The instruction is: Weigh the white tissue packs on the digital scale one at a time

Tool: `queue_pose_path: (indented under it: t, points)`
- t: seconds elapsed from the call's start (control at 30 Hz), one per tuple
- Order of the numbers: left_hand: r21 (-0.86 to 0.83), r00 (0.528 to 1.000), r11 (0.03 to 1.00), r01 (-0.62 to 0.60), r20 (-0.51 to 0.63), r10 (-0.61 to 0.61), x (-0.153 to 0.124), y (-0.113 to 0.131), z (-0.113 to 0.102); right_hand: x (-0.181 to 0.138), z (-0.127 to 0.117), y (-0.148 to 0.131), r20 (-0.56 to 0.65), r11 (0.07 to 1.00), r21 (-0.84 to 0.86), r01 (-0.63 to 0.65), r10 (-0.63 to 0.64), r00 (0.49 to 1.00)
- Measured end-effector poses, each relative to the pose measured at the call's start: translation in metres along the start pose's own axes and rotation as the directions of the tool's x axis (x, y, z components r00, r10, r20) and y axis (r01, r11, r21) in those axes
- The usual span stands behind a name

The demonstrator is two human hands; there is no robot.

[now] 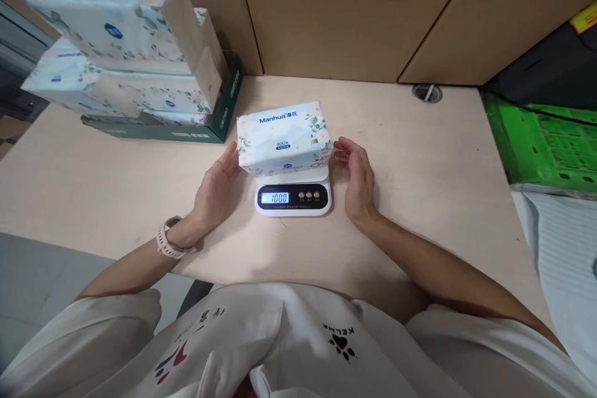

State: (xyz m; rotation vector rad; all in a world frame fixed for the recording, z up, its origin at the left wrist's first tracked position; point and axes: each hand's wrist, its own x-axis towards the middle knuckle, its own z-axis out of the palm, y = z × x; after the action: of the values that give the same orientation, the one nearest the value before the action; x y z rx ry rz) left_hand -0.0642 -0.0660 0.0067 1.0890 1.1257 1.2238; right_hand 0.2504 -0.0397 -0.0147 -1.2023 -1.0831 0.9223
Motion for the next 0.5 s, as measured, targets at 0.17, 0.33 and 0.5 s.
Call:
queue_pose_path:
  t: [0.17, 0.33, 0.5]
  points:
    - [0.012, 1.000, 1.000, -0.002, 0.005, 0.002, 0.0006, 0.0000, -0.0006, 0.0002, -0.0025, 0.0032, 0.015, 0.999, -0.030, 0.016, -0.016, 1.000]
    - [0.034, 1.000, 0.999, -0.020, 0.014, 0.019, -0.0009, 0.0006, 0.0006, 0.0000, -0.0048, 0.0030, 0.023, 0.998, -0.051, 0.025, -0.024, 0.999]
    - [0.016, 0.999, 0.999, -0.033, -0.029, 0.033, -0.0029, 0.0009, 0.0039, -0.0010, -0.0053, -0.0008, 0.010, 1.000, -0.028, -0.010, 0.010, 1.000]
